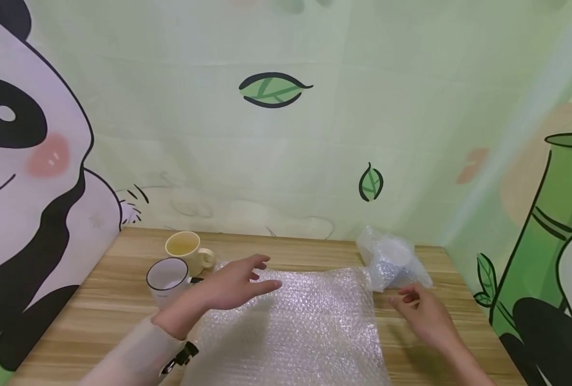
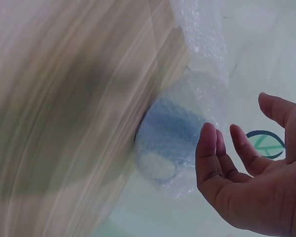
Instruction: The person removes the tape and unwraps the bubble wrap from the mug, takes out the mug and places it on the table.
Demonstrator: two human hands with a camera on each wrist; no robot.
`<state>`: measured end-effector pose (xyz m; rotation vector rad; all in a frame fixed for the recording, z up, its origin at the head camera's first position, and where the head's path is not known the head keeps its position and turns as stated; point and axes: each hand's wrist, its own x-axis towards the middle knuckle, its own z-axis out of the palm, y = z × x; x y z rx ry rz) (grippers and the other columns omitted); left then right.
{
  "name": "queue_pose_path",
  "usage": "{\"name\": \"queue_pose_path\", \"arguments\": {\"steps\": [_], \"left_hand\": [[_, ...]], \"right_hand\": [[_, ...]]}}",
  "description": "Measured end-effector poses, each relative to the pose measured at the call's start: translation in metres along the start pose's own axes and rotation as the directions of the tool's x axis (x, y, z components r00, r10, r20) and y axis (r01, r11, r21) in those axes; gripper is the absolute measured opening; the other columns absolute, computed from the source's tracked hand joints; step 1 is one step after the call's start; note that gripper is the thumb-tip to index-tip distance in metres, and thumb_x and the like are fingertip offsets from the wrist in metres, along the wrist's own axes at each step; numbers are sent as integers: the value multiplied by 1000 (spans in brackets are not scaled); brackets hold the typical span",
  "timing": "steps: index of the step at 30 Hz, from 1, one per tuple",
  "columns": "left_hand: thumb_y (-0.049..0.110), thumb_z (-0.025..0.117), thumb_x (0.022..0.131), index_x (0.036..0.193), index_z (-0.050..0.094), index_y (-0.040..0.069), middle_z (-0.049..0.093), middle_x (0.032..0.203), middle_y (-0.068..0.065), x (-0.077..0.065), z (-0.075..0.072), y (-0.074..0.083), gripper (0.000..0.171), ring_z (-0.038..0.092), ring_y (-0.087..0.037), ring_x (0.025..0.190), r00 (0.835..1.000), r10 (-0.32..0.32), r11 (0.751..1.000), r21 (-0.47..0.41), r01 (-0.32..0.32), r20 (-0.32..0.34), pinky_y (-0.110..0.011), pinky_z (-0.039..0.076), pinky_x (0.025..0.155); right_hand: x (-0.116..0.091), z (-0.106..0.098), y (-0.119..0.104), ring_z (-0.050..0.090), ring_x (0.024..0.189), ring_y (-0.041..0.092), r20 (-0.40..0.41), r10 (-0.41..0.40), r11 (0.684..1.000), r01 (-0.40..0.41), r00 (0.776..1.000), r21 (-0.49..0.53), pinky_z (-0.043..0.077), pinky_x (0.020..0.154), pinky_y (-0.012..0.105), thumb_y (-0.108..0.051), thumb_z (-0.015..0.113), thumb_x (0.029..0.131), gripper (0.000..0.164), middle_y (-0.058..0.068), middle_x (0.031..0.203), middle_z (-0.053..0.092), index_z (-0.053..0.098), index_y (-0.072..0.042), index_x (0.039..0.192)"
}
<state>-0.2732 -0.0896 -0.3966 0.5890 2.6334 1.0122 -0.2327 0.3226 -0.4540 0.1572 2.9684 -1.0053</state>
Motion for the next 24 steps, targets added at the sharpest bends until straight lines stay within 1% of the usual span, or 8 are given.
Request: {"name": "queue_pose_path", "arguments": {"steps": [7,12,15,19,24], "left_hand": [[59,59,100,158,39,6,54,153,-17,26,22,19,81,62,-35,131,999,33,997,-65,-33,11,-52,53,106],[62,54,101,160,34,5,50,156,-18,40,34,34,84,60,-37,134,997,58,994,-90,-54,45,-52,50,110],[62,52,102,160,33,5,49,157,-19,48,40,43,84,59,-37,135,996,72,994,-92,-67,54,-52,50,111],[62,50,103,160,33,4,45,161,-18,59,48,56,84,59,-36,136,995,85,992,-100,-79,53,-51,49,113],[60,49,103,162,29,2,38,165,-16,72,57,69,85,57,-39,137,994,104,989,-111,-100,26,-49,45,116]], "right_hand": [[2,-10,2,67,105,29,-52,7,999,-5,999,40,55,77,34,-47,64,101,55,21,122,66,59,1,129],[3,-16,1,66,108,31,-92,24,998,-19,996,60,52,77,32,-47,63,102,58,24,127,64,57,1,134],[3,-20,0,63,112,33,-109,47,997,-39,993,70,51,78,32,-52,61,101,63,25,133,61,56,0,137],[4,-26,-1,60,116,36,-129,60,996,-52,990,68,50,79,35,-56,58,101,67,27,137,57,54,-1,139],[6,-30,-1,57,118,38,-160,72,995,-59,984,82,48,82,37,-53,59,102,66,28,139,52,52,-1,142]]}}
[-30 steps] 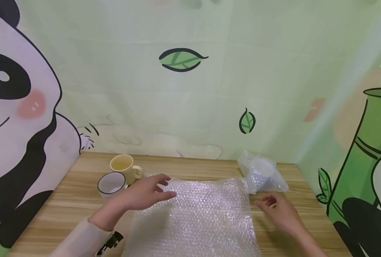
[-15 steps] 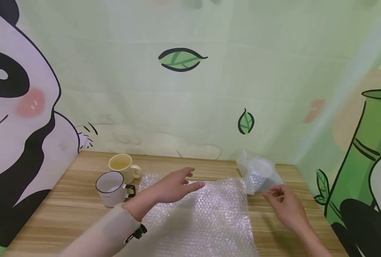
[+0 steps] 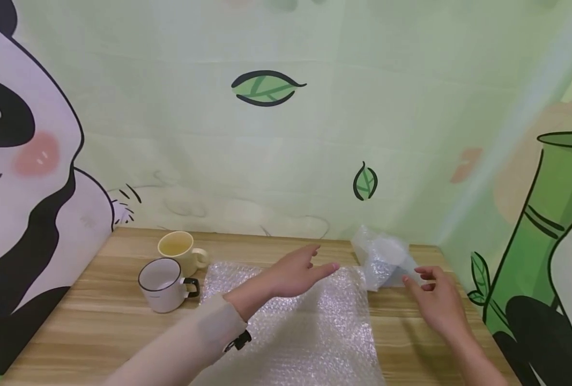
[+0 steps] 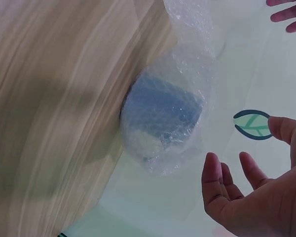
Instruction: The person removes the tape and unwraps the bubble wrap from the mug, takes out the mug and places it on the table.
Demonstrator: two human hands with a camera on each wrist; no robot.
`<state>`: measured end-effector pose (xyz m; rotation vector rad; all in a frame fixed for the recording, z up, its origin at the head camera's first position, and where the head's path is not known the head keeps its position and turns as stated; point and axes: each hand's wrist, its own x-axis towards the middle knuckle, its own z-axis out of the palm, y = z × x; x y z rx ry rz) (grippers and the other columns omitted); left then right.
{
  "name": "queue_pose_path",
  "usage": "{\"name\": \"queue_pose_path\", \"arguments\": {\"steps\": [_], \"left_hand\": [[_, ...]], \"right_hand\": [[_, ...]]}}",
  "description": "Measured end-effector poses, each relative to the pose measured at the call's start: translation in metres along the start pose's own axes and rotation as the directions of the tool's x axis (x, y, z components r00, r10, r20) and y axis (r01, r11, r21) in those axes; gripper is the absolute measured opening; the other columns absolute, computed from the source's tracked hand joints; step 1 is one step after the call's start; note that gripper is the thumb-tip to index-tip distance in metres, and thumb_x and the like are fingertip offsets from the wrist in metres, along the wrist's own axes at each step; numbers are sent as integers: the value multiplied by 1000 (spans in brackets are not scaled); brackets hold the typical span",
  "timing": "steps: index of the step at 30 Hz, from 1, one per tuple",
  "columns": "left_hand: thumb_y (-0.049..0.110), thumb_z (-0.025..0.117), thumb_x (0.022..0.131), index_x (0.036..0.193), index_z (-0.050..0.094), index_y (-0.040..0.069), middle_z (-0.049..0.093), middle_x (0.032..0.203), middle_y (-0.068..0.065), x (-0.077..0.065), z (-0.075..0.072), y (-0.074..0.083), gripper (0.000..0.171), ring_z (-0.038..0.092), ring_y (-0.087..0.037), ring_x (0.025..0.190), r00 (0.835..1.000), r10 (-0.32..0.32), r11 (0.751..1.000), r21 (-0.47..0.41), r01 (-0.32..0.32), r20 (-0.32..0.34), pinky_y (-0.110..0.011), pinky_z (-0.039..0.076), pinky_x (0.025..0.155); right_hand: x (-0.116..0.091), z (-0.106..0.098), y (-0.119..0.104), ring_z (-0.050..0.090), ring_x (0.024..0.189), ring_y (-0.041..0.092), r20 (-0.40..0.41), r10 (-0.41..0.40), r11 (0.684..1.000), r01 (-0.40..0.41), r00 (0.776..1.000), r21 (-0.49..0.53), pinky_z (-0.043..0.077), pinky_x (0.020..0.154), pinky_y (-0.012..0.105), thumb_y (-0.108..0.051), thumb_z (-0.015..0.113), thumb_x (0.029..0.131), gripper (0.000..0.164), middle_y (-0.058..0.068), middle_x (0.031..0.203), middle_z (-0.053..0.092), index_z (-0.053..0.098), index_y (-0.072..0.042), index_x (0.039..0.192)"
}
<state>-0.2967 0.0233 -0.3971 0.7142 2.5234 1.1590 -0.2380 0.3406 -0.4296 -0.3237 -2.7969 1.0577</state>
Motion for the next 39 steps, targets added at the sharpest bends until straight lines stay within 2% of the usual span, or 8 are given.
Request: {"name": "queue_pose_path", "arguments": {"steps": [9,19,30,39], "left_hand": [[60,49,103,161,31,2,42,162,-19,21,17,8,83,51,-38,142,999,-24,996,-83,21,-41,-52,44,117],[60,47,104,158,33,-3,43,160,-24,34,36,14,84,53,-40,140,998,-38,990,-137,31,-52,-52,44,116],[63,45,103,159,35,0,48,157,-22,52,56,10,84,48,-38,145,993,-99,984,-156,87,-69,-52,40,120],[59,50,104,157,38,-1,54,152,-21,68,69,15,80,51,-36,142,990,-104,987,-136,90,-95,-49,43,117]], "right_hand": [[4,-5,-5,48,126,42,-15,27,999,-27,1000,24,48,92,55,-57,56,101,73,29,144,42,46,-1,147],[11,-6,-8,46,132,45,-30,31,999,-30,999,25,47,96,59,-57,57,101,73,30,148,39,45,-2,148],[23,-1,-6,39,138,48,-15,36,998,-35,999,51,45,101,62,-57,56,101,78,33,151,32,39,-1,153],[40,6,-1,38,137,51,-23,66,997,-65,998,41,43,101,63,-55,57,102,79,35,153,31,36,1,154]]}}
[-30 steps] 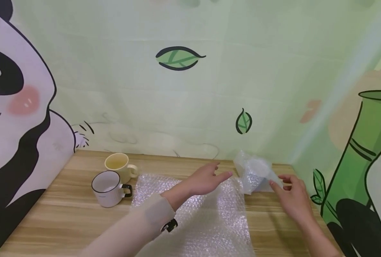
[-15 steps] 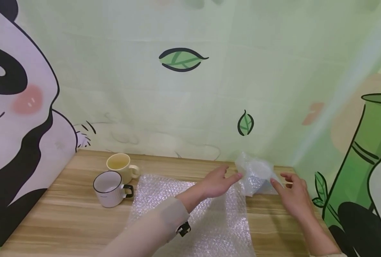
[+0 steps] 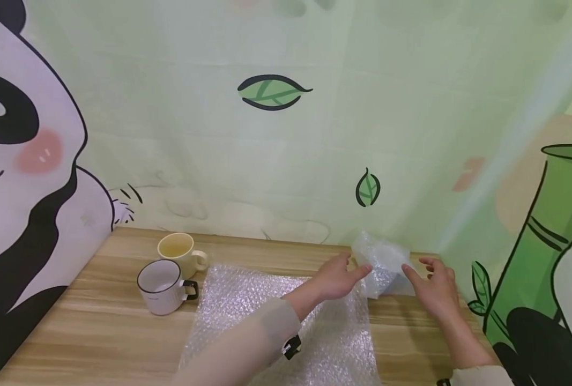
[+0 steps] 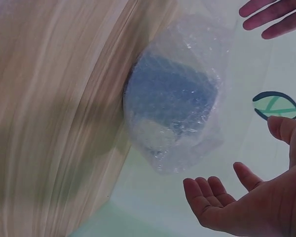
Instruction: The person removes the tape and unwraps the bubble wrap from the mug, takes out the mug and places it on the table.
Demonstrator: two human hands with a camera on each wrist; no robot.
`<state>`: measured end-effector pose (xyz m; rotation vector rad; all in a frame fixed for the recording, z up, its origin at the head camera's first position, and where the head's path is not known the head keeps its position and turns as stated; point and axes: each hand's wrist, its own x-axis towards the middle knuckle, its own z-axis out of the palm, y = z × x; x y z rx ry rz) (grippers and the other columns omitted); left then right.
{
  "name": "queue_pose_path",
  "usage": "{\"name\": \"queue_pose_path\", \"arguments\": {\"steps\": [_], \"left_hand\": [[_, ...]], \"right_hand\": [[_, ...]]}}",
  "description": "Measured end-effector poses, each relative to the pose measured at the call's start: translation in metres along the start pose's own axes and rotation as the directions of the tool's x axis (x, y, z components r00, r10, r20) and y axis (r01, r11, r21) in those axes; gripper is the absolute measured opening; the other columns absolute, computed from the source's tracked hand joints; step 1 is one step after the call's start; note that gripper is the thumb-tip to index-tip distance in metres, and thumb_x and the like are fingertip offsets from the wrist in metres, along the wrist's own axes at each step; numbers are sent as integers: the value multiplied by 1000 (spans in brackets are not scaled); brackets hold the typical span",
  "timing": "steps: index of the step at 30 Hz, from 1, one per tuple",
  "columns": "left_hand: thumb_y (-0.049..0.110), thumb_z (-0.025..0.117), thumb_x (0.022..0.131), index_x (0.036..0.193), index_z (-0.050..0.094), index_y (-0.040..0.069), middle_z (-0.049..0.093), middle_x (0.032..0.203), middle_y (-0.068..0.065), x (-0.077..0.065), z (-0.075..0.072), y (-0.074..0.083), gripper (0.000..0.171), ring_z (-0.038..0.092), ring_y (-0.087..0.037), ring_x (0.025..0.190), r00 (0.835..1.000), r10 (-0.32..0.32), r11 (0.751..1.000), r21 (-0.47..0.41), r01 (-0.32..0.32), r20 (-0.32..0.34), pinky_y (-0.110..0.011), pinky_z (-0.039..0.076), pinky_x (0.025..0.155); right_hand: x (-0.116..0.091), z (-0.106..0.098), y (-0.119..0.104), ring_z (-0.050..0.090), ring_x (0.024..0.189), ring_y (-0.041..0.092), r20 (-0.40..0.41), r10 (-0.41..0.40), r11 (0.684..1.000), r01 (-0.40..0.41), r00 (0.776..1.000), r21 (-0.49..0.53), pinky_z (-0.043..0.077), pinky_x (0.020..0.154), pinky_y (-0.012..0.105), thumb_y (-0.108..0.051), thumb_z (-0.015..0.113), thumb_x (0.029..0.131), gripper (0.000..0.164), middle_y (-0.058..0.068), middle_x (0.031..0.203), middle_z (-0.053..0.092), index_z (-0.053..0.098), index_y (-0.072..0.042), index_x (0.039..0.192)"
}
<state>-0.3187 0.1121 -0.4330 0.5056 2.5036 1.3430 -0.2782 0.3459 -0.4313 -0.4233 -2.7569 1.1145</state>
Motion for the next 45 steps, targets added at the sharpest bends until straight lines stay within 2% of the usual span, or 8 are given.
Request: {"name": "queue_pose_path", "arguments": {"steps": [6,11,17,21,29,37,43,45], "left_hand": [[56,52,104,155,40,-3,50,156,-22,14,16,2,79,48,-35,145,1000,0,1000,19,0,-16,-46,41,120],[55,52,104,152,45,-4,53,153,-21,25,27,7,76,49,-34,145,999,4,995,99,0,-36,-41,41,121],[60,48,104,142,57,-2,62,145,-16,37,41,12,73,58,-30,136,998,-30,970,238,43,-59,-44,44,116],[63,48,103,137,60,-2,66,139,-16,42,49,14,74,63,-29,129,997,-71,955,286,78,-36,-44,47,112],[62,49,103,151,45,-5,53,154,-20,46,59,15,82,49,-32,145,994,-113,960,255,112,-11,-50,28,127],[60,48,104,157,32,-9,48,156,-23,50,63,13,88,46,-33,148,993,-118,960,252,118,-13,-51,26,128],[56,51,104,156,32,-10,49,155,-24,51,62,13,86,45,-35,148,996,-91,970,227,91,-11,-52,20,130],[56,52,104,156,32,-10,50,155,-24,51,62,13,87,46,-35,147,997,-83,966,244,82,-5,-52,19,130]], "right_hand": [[14,3,5,36,136,55,5,19,1000,-19,1000,-11,38,108,67,-53,57,102,83,40,152,28,32,5,155],[26,7,8,34,138,57,18,43,999,-43,999,-16,36,111,68,-53,56,102,85,43,152,26,29,6,156],[40,14,11,33,138,59,28,71,997,-70,997,-33,33,115,67,-51,58,101,86,46,151,25,28,8,156],[47,17,17,32,137,61,69,95,995,-92,993,-47,33,115,67,-51,58,101,90,48,150,23,23,9,157],[55,22,26,31,144,58,142,97,995,-99,985,2,30,121,63,-47,53,104,88,46,154,30,19,14,157],[58,25,27,20,152,54,194,97,993,-108,976,48,21,126,61,-43,48,106,81,39,163,19,18,11,159],[58,26,27,22,152,54,175,113,991,-124,978,51,23,125,62,-43,49,106,78,37,163,22,23,6,160],[58,26,27,24,151,54,163,111,991,-122,980,62,24,125,61,-42,51,105,77,37,163,24,25,6,160]]}}
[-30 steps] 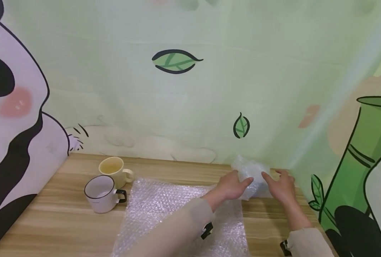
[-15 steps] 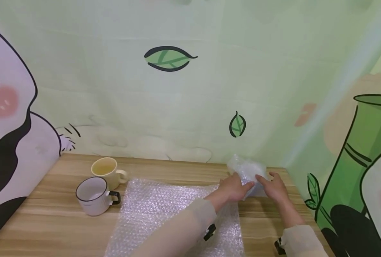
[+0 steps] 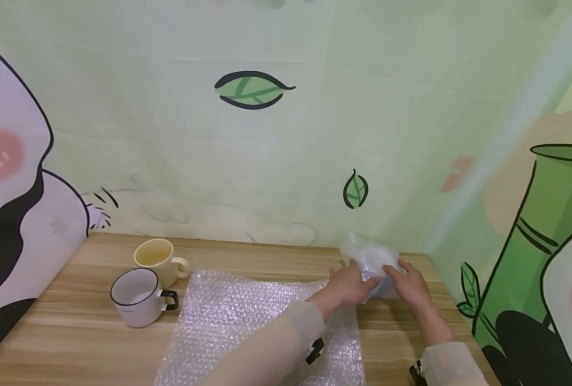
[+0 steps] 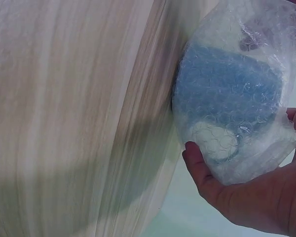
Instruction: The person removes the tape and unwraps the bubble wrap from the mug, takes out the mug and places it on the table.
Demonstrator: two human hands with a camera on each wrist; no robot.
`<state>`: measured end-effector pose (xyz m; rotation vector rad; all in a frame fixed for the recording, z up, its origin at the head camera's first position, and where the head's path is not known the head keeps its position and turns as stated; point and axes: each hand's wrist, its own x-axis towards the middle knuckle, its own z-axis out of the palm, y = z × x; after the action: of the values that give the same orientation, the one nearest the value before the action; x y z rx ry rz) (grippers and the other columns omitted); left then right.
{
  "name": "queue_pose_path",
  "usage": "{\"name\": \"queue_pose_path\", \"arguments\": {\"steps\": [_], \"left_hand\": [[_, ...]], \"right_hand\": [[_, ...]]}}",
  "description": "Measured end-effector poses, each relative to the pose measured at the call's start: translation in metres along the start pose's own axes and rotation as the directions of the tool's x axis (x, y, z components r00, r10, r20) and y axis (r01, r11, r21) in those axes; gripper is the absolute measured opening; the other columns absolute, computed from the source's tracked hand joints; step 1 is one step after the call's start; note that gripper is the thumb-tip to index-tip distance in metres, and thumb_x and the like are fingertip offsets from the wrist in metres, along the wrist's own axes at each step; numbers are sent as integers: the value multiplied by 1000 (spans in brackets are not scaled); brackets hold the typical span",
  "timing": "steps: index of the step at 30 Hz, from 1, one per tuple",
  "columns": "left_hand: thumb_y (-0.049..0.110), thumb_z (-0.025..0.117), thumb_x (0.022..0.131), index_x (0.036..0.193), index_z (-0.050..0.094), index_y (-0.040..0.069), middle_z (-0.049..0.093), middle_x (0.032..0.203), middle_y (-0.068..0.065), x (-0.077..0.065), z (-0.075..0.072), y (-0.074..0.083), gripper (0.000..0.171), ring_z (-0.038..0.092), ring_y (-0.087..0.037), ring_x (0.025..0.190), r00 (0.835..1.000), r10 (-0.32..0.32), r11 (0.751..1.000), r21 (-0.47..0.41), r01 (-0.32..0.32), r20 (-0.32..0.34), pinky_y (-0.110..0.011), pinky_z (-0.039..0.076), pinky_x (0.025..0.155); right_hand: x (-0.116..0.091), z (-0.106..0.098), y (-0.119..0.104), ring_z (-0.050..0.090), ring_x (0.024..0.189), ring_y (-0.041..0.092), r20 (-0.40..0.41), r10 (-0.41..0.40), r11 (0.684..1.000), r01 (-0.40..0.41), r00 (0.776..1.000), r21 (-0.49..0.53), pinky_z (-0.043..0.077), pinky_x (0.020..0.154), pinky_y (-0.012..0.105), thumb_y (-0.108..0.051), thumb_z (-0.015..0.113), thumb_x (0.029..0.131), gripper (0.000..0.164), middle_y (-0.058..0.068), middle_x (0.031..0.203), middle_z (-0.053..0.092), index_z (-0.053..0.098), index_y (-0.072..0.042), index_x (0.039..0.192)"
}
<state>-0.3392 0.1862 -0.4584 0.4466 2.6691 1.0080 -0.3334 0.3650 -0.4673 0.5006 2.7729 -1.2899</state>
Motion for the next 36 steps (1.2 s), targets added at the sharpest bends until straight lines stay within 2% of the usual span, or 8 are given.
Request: {"name": "queue_pose_path", "arguments": {"steps": [7,13,17,23,25,30,33,36], "left_hand": [[56,52,104,155,35,-10,52,154,-22,0,-1,0,85,49,-33,145,999,52,996,70,-52,0,-51,20,130],[55,56,102,157,31,-8,49,156,-22,-5,-4,8,88,45,-33,148,996,85,996,43,-84,-8,-47,18,131],[56,59,100,160,27,-6,47,158,-20,-10,-9,15,92,40,-35,151,995,96,995,6,-96,-14,-44,15,132],[62,71,90,161,25,-3,45,161,-16,-19,-16,27,106,41,-30,151,993,114,993,13,-113,-33,-43,16,132],[64,74,87,162,23,-2,43,162,-16,-23,-19,31,112,45,-28,149,993,108,994,1,-108,-45,-40,26,129],[58,82,82,165,16,3,50,157,-16,-34,-27,38,120,53,-29,142,992,99,987,-120,-109,-83,-34,48,113],[54,85,81,165,17,4,56,152,-16,-41,-33,41,119,58,-28,136,984,136,974,-167,-155,-115,-34,52,108],[53,82,84,164,20,5,61,147,-15,-47,-38,42,112,62,-27,130,975,170,964,-182,-195,-144,-34,55,102]], "right_hand": [[-4,-4,0,27,151,52,-23,-20,1000,20,1000,10,27,125,60,-42,53,104,76,37,161,28,30,5,159],[-11,-20,-8,23,152,53,-36,-43,998,42,998,-36,24,125,61,-43,52,105,76,35,164,25,29,5,159],[-18,-32,-18,17,154,53,-21,-39,999,38,999,-28,21,125,64,-46,51,105,80,33,167,17,21,3,162],[-34,-46,-33,12,155,53,-6,-31,999,31,1000,-28,21,124,67,-54,46,105,85,29,170,9,12,-4,166],[-39,-50,-38,11,155,54,-3,-41,998,41,999,-40,21,123,69,-57,43,105,86,29,171,7,10,-5,166],[-54,-58,-50,7,156,54,10,-60,998,60,998,-19,18,122,72,-57,30,108,79,26,172,3,6,-11,167],[-64,-62,-56,8,157,52,10,-76,997,76,997,27,17,123,71,-48,21,109,70,24,172,5,5,-14,167],[-71,-63,-60,19,155,48,-16,-105,992,106,994,62,23,123,67,-40,18,109,64,25,171,15,9,-14,167]]}}
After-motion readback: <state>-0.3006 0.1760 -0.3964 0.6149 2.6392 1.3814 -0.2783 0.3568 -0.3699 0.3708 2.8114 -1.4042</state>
